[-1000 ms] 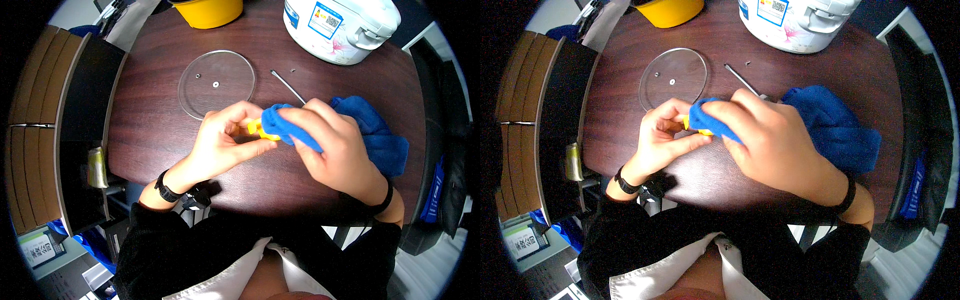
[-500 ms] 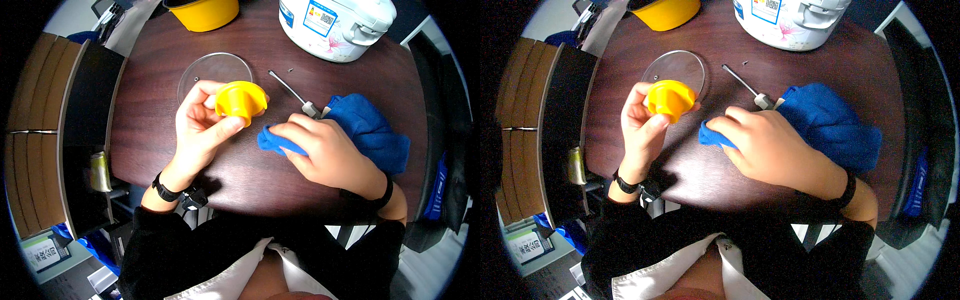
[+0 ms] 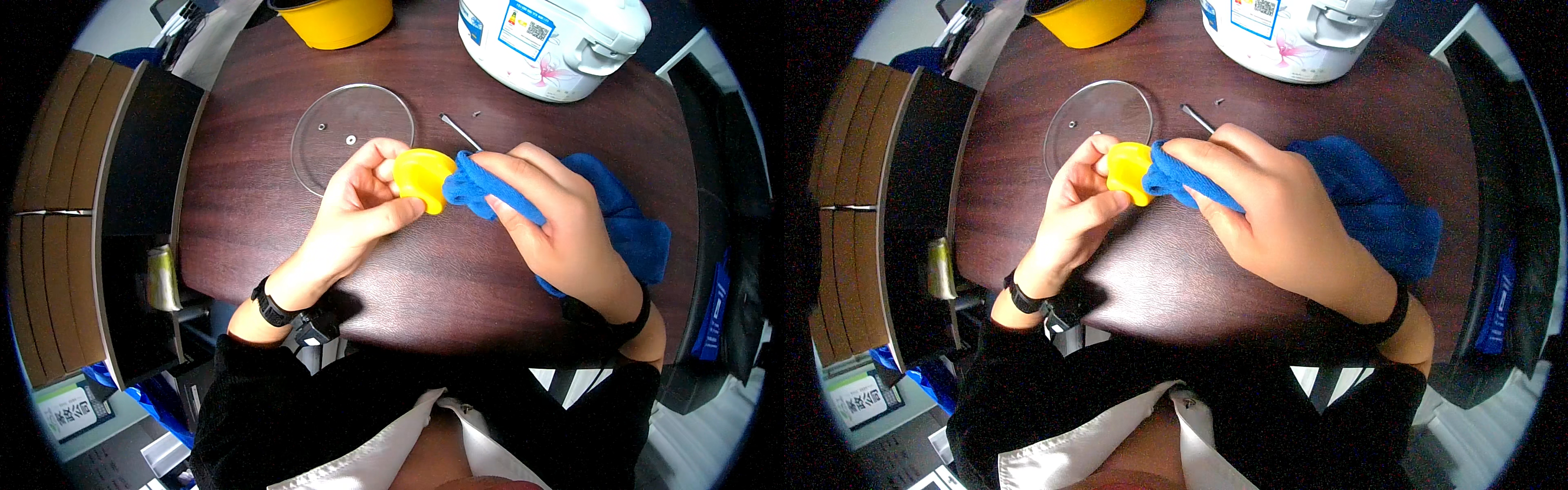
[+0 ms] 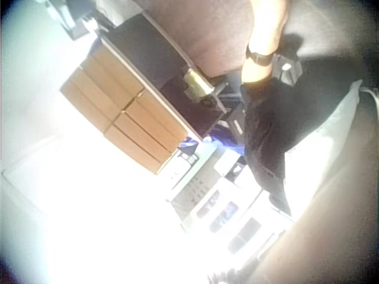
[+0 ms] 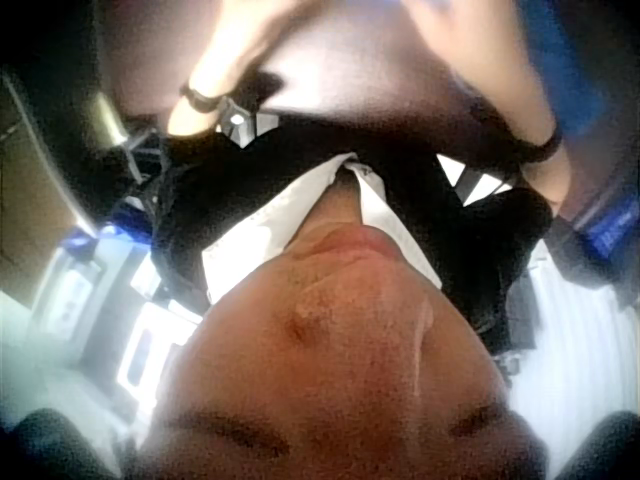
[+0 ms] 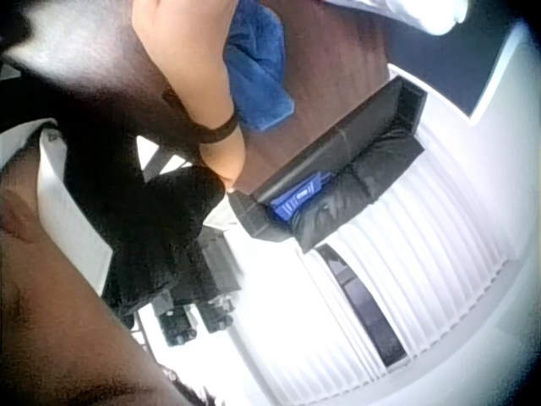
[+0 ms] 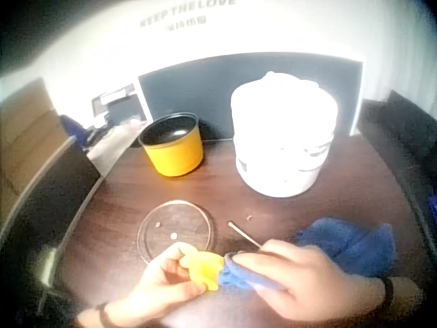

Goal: The person wipes a yellow plastic knob with a blue cloth, then attaches it to a glass lid using a screwdriver. The person then places the lid on a yellow pot and uses the screwdriver to pry open a white container.

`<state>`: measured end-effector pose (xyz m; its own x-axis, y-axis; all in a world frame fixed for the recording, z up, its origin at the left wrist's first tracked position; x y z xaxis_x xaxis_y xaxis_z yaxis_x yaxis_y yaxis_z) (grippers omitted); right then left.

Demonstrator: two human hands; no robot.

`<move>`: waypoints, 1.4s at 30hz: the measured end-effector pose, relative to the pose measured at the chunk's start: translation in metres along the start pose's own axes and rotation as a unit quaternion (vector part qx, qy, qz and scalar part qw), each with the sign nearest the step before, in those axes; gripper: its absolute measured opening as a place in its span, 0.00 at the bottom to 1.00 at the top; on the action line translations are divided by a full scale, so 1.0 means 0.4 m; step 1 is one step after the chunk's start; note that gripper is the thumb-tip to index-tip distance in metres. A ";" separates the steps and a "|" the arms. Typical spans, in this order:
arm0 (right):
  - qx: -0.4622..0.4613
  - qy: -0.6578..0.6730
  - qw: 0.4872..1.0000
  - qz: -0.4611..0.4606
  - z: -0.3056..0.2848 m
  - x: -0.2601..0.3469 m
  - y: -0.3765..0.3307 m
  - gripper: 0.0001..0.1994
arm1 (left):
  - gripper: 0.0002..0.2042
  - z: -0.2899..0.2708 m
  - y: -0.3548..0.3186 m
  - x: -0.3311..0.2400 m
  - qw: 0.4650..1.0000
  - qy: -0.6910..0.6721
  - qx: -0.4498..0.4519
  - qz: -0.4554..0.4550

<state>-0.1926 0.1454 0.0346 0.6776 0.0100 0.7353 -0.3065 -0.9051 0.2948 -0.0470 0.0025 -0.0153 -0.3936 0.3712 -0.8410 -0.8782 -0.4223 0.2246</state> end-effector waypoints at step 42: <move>0.131 -0.130 0.982 0.043 -0.032 -0.067 -0.006 0.10 | 0.20 -0.183 0.057 -0.194 0.906 0.404 -0.092 0.091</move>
<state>-0.2186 0.1527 0.0223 0.8151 -0.1485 0.5599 -0.2102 -0.9765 0.0470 -0.0165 -0.0963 0.0191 -0.1353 -0.4133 -0.9005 -0.7289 -0.5741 0.3730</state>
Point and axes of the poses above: each hand's wrist, its own y-axis towards the middle knuckle, its own z-axis out of the palm, x = y × z, the point moved 3 cm from there along y, towards the middle knuckle, and after that the axes turned 12 degrees about z, right-handed, at the moved point
